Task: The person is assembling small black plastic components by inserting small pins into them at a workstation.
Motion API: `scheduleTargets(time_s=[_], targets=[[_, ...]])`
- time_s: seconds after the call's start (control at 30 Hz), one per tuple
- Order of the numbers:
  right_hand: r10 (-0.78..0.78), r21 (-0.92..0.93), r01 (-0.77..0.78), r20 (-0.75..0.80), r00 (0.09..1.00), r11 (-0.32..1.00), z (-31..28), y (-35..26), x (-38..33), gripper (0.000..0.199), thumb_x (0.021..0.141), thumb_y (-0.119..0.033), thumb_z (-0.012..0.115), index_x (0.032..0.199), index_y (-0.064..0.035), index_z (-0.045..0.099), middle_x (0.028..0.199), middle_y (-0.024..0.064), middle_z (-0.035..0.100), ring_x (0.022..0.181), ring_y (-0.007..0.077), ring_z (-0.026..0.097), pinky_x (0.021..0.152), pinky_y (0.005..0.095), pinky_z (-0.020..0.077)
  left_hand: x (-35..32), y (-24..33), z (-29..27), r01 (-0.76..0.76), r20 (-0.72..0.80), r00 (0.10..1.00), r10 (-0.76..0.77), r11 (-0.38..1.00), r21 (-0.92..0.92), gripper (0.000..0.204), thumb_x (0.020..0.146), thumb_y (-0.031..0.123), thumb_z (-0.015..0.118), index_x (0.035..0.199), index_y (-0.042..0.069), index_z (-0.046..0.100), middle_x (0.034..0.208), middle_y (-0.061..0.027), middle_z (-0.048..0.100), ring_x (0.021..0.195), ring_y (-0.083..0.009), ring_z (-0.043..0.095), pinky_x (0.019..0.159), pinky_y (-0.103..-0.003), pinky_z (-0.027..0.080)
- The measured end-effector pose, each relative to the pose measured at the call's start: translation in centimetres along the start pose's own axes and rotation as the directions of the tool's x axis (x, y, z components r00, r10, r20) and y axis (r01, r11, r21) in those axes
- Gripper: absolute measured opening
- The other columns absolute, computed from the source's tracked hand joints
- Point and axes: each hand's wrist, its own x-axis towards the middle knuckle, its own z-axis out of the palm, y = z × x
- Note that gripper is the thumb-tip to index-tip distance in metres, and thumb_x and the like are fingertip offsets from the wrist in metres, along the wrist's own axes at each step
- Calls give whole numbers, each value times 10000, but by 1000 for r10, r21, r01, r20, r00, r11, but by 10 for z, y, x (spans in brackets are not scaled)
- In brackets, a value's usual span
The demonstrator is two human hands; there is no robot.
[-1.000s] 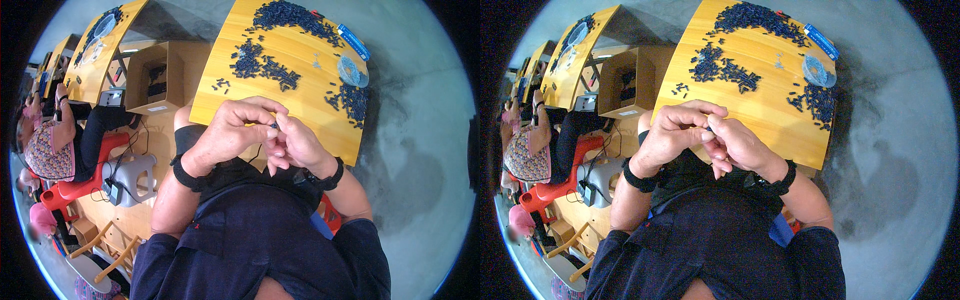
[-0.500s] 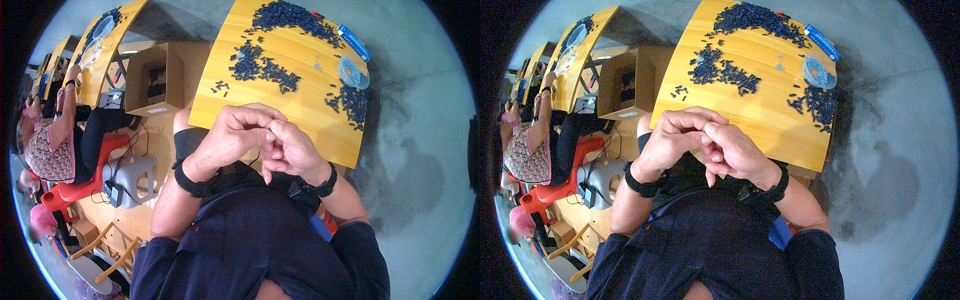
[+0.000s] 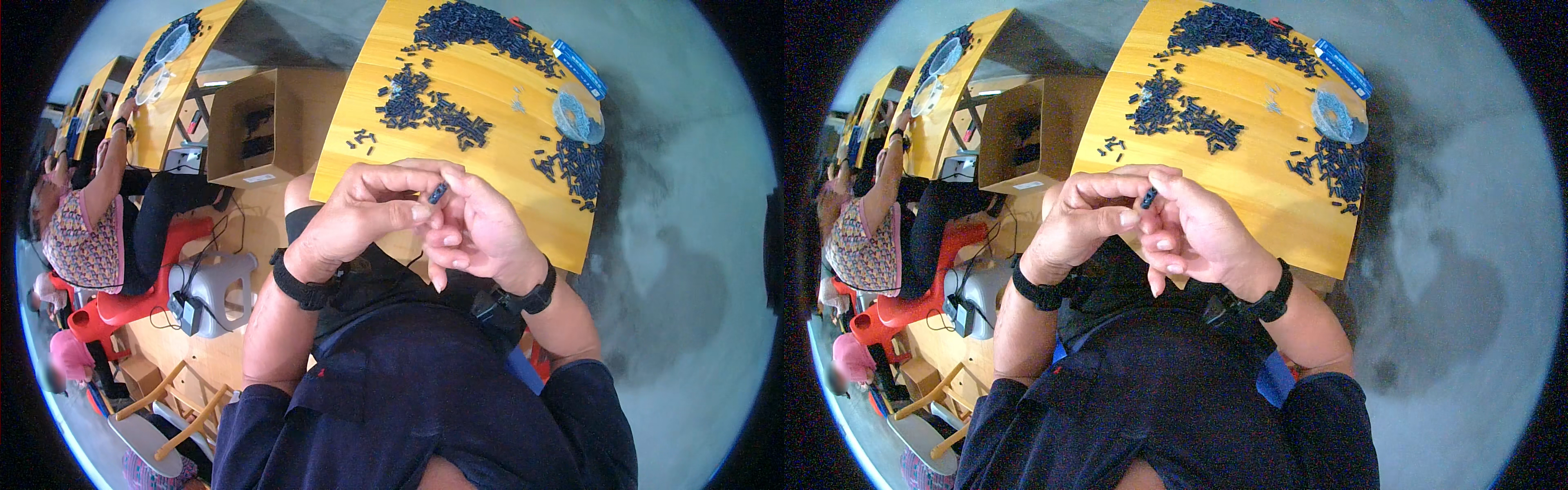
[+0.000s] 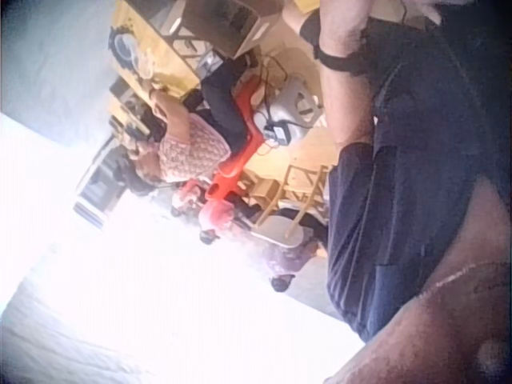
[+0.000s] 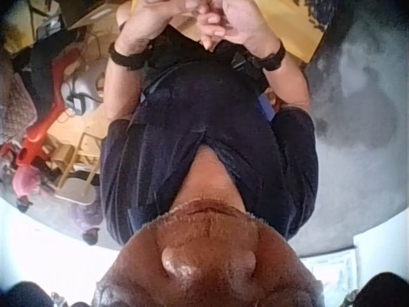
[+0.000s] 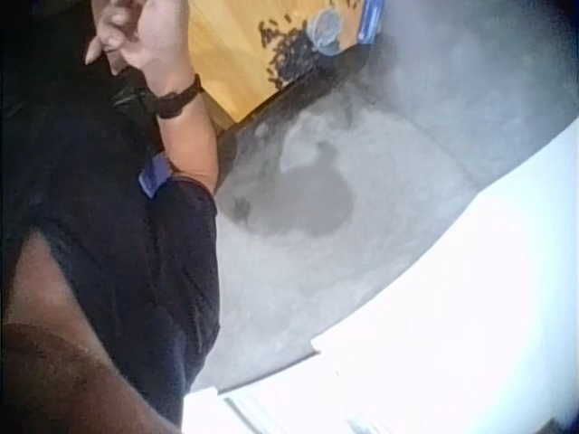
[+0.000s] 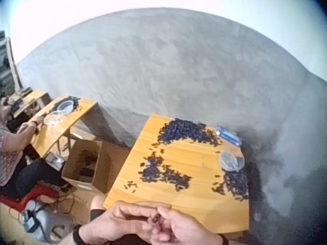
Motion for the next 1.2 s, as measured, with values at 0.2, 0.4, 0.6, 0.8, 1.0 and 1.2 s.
scheduleTargets(time_s=[0.2, 0.4, 0.6, 0.8, 1.0, 1.2], targets=[[-9, -89, 9, 4, 1000, 996, -2, 4, 2, 413, 936, -459, 404, 834, -66, 479, 553, 10, 380, 350, 139, 419, 410, 425, 538, -9, -11, -3, -14, -16, 1000, 12, 990, -138, 280, 808, 47, 613, 1084, 6, 640, 1241, -178, 548, 1081, -230, 563, 952, -376, 421], [12, -164, -11, 3, 1000, 986, 7, 2, -1, 493, 937, -498, 331, 778, -54, 475, 538, -3, 333, 377, 148, 425, 458, 441, 541, -11, -6, -5, -12, 9, 1000, 13, 994, -106, 271, 840, -48, 570, 1097, 10, 635, 1128, -126, 608, 844, -146, 625, 818, -311, 508], [4, -70, -1, 39, 999, 998, 1, 5, -1, 438, 941, -474, 376, 851, -56, 472, 552, 8, 379, 363, 134, 433, 424, 419, 544, -11, -10, -5, -29, 11, 999, 30, 994, -110, 274, 846, -51, 567, 1108, 3, 627, 1184, -127, 580, 858, -154, 628, 821, -296, 506], [29, -82, -26, 36, 999, 996, 2, 4, -3, 481, 945, -496, 354, 722, -83, 463, 530, -10, 364, 360, 128, 433, 431, 423, 544, -5, -12, -2, -118, 10, 993, 119, 990, -76, 240, 860, -5, 588, 1094, 14, 638, 1245, -148, 544, 970, -169, 602, 821, -288, 507], [107, -100, -109, -31, 994, 989, 1, 3, -6, 479, 943, -503, 357, 718, -88, 438, 517, -25, 354, 349, 121, 420, 423, 415, 539, -3, -3, 1, -42, 19, 999, 41, 998, 50, 173, 839, 35, 611, 995, 31, 686, 1246, -206, 538, 1193, -243, 490, 985, -379, 390], [14, -200, -44, -149, 989, 979, 9, 14, -4, 448, 951, -467, 365, 698, -99, 393, 515, -44, 302, 335, 81, 351, 390, 378, 527, -6, -3, 6, 28, -30, 999, -27, 999, 19, 187, 827, -41, 583, 992, -29, 669, 1181, -160, 583, 986, -161, 592, 848, -278, 480]])
